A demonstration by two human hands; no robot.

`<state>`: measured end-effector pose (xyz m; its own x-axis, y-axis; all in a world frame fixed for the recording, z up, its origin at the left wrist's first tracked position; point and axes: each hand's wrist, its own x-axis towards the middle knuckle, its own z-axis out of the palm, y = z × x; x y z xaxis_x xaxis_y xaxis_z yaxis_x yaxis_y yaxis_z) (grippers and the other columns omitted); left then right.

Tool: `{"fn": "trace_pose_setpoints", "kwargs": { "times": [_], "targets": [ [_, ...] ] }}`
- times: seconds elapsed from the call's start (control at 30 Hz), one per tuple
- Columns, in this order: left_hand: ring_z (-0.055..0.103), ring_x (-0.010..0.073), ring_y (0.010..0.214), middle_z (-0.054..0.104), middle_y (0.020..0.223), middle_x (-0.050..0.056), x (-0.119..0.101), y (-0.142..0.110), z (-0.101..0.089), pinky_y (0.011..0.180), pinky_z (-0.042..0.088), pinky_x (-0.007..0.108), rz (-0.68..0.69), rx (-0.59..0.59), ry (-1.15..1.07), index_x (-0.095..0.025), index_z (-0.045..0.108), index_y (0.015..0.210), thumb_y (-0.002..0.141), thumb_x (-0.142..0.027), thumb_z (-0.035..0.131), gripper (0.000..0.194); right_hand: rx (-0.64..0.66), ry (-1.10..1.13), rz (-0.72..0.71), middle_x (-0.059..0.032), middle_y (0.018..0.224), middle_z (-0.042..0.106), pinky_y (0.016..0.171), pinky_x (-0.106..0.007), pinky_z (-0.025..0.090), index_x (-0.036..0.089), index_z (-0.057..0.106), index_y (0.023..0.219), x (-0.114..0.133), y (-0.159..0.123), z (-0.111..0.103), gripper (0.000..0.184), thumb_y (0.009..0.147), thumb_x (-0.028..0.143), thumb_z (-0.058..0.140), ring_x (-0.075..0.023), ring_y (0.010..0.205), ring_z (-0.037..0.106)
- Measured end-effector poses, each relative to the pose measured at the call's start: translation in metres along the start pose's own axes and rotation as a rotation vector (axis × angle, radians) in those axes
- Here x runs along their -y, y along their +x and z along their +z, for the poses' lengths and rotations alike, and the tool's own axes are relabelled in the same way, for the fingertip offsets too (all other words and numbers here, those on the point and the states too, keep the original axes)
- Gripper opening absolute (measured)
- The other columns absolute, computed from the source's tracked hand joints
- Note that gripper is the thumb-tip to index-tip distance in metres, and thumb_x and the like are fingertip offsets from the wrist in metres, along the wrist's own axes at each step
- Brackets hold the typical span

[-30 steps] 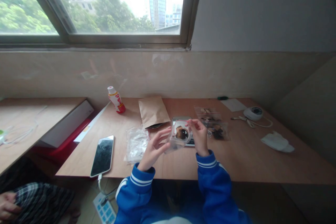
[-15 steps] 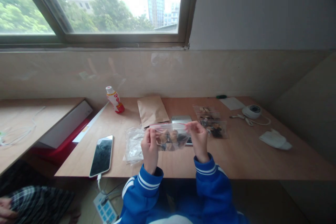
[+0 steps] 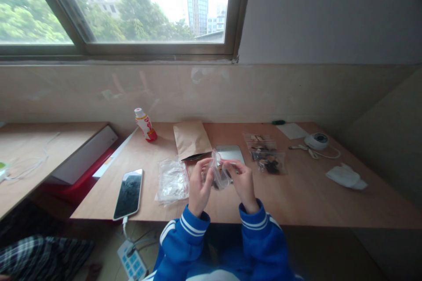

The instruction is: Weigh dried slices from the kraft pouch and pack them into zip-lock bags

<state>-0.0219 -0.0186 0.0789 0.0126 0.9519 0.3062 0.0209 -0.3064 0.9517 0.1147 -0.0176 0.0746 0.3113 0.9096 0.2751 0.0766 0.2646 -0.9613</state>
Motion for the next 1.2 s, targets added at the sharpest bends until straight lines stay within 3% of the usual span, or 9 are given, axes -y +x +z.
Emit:
{"fn": "trace_pose_setpoints", "kwargs": {
  "times": [0.07, 0.13, 0.23, 0.4, 0.5, 0.63, 0.8, 0.97, 1.2],
  "targets": [
    [0.064, 0.0176, 0.081, 0.068, 0.09, 0.006, 0.001, 0.0, 0.003, 0.071, 0.05, 0.027, -0.025, -0.083, 0.036, -0.019, 0.063, 0.097, 0.087, -0.047, 0.05, 0.032, -0.042, -0.028, -0.018, -0.0062, 0.083, 0.074, 0.072, -0.032, 0.053, 0.02, 0.073, 0.083, 0.002, -0.002, 0.003, 0.031, 0.08, 0.049, 0.064, -0.0216, 0.078, 0.067],
    [0.06, 0.0138, 0.062, 0.064, 0.071, 0.002, 0.001, 0.001, 0.001, 0.056, 0.047, 0.023, -0.102, -0.25, 0.02, -0.019, 0.062, 0.085, 0.088, -0.051, 0.045, 0.037, -0.114, -0.016, -0.002, -0.0054, 0.075, 0.073, 0.067, -0.031, 0.053, 0.019, 0.072, 0.081, 0.002, -0.003, 0.001, 0.033, 0.081, 0.051, 0.061, -0.0202, 0.071, 0.067],
    [0.047, 0.0094, 0.045, 0.053, 0.056, -0.004, 0.0, 0.005, -0.005, 0.042, 0.038, 0.02, -0.189, -0.379, -0.071, -0.018, 0.058, 0.079, 0.086, -0.057, 0.046, 0.041, -0.103, -0.006, 0.025, -0.0043, 0.07, 0.072, 0.065, -0.03, 0.052, 0.019, 0.071, 0.08, 0.0, -0.002, -0.008, 0.034, 0.082, 0.051, 0.06, -0.0184, 0.064, 0.065],
    [0.051, 0.0086, 0.048, 0.058, 0.061, -0.002, 0.0, 0.005, -0.007, 0.043, 0.04, 0.018, -0.246, -0.378, -0.163, -0.017, 0.059, 0.081, 0.082, -0.058, 0.05, 0.043, -0.041, 0.05, -0.005, -0.0041, 0.072, 0.072, 0.069, -0.031, 0.052, 0.02, 0.072, 0.082, 0.001, -0.001, -0.017, 0.032, 0.082, 0.05, 0.061, -0.0185, 0.069, 0.065],
    [0.056, 0.0087, 0.053, 0.064, 0.067, 0.0, 0.004, 0.005, -0.003, 0.048, 0.043, 0.018, -0.274, -0.408, -0.212, -0.015, 0.062, 0.082, 0.084, -0.055, 0.048, 0.042, 0.038, 0.097, 0.05, -0.0045, 0.08, 0.074, 0.073, -0.031, 0.054, 0.02, 0.072, 0.086, 0.003, -0.003, -0.017, 0.029, 0.081, 0.048, 0.064, -0.0198, 0.078, 0.067],
    [0.063, 0.0115, 0.063, 0.068, 0.075, 0.003, 0.005, 0.005, -0.001, 0.056, 0.048, 0.02, -0.283, -0.402, -0.285, -0.015, 0.063, 0.085, 0.085, -0.052, 0.048, 0.04, -0.006, 0.137, 0.12, -0.0039, 0.087, 0.075, 0.078, -0.032, 0.054, 0.021, 0.071, 0.096, 0.002, -0.005, -0.014, 0.028, 0.081, 0.044, 0.065, -0.0198, 0.082, 0.069],
    [0.063, 0.0103, 0.058, 0.069, 0.075, 0.0, -0.001, 0.004, -0.004, 0.053, 0.048, 0.019, -0.202, -0.345, -0.292, -0.019, 0.057, 0.094, 0.084, -0.047, 0.054, 0.029, -0.037, 0.226, 0.178, -0.0054, 0.085, 0.076, 0.08, -0.035, 0.055, 0.02, 0.066, 0.106, 0.0, -0.003, -0.014, 0.036, 0.079, 0.043, 0.067, -0.0222, 0.084, 0.071],
    [0.065, 0.0127, 0.064, 0.07, 0.079, 0.002, -0.004, 0.004, -0.007, 0.056, 0.05, 0.021, -0.196, -0.342, -0.21, -0.019, 0.059, 0.089, 0.081, -0.045, 0.06, 0.028, -0.038, 0.179, 0.159, -0.0089, 0.088, 0.076, 0.077, -0.036, 0.056, 0.018, 0.064, 0.092, 0.004, 0.0, -0.018, 0.034, 0.076, 0.047, 0.068, -0.0233, 0.084, 0.071],
    [0.069, 0.0167, 0.071, 0.069, 0.076, 0.001, -0.009, 0.008, -0.011, 0.066, 0.053, 0.027, -0.198, -0.332, -0.188, -0.019, 0.058, 0.093, 0.08, -0.044, 0.06, 0.028, -0.018, 0.143, 0.11, -0.007, 0.084, 0.076, 0.084, -0.041, 0.055, 0.019, 0.067, 0.082, 0.006, -0.002, -0.023, 0.027, 0.077, 0.045, 0.068, -0.0248, 0.085, 0.071]
  ]
}}
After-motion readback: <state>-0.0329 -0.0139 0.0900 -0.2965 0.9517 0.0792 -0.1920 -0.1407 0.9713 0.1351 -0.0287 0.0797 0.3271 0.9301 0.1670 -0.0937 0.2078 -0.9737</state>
